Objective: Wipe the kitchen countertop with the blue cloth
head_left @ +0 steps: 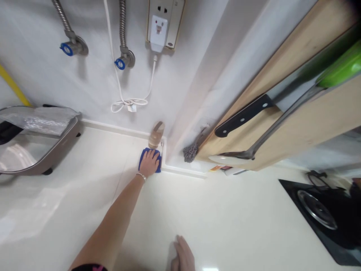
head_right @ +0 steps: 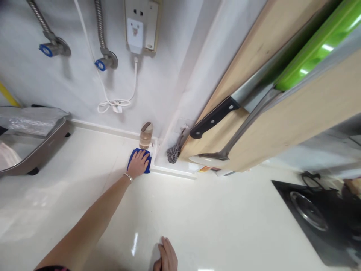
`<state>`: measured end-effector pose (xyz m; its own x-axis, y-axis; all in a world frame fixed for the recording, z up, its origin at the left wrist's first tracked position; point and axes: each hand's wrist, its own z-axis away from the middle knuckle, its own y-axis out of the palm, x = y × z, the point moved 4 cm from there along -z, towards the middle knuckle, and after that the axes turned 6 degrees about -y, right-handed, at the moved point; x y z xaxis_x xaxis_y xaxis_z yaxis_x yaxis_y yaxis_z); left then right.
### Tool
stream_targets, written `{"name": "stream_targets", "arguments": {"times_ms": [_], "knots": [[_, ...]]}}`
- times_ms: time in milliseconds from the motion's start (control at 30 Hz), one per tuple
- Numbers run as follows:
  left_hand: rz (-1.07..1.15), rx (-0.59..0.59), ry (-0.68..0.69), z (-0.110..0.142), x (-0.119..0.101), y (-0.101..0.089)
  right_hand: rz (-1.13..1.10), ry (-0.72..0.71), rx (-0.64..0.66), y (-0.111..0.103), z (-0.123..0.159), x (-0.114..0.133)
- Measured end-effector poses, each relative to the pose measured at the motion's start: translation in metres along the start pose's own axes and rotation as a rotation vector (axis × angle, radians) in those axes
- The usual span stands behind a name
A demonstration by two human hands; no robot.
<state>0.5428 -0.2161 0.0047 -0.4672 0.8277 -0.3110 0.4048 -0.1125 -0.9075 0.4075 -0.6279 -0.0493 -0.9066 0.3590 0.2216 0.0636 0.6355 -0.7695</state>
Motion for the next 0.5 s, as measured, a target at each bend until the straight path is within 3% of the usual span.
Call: {"name": "stream_targets", "arguments": {"times_ms": [133, 233, 500], "knots": [[0.007, 0.007, -0.01, 0.004, 0.001, -0.002, 0.016, -0.056, -0.039, 0.0, 0.0, -0.003], [0.006, -0.009, -0.015, 0.021, 0.0, -0.007, 0.005, -0.074, -0.061, 0.0, 0.0, -0.007], [0.0, -0.013, 0.075, 0.11, 0.009, -0.034, -0.056, -0.034, -0.059, -0.004, -0.004, -0.006]]}}
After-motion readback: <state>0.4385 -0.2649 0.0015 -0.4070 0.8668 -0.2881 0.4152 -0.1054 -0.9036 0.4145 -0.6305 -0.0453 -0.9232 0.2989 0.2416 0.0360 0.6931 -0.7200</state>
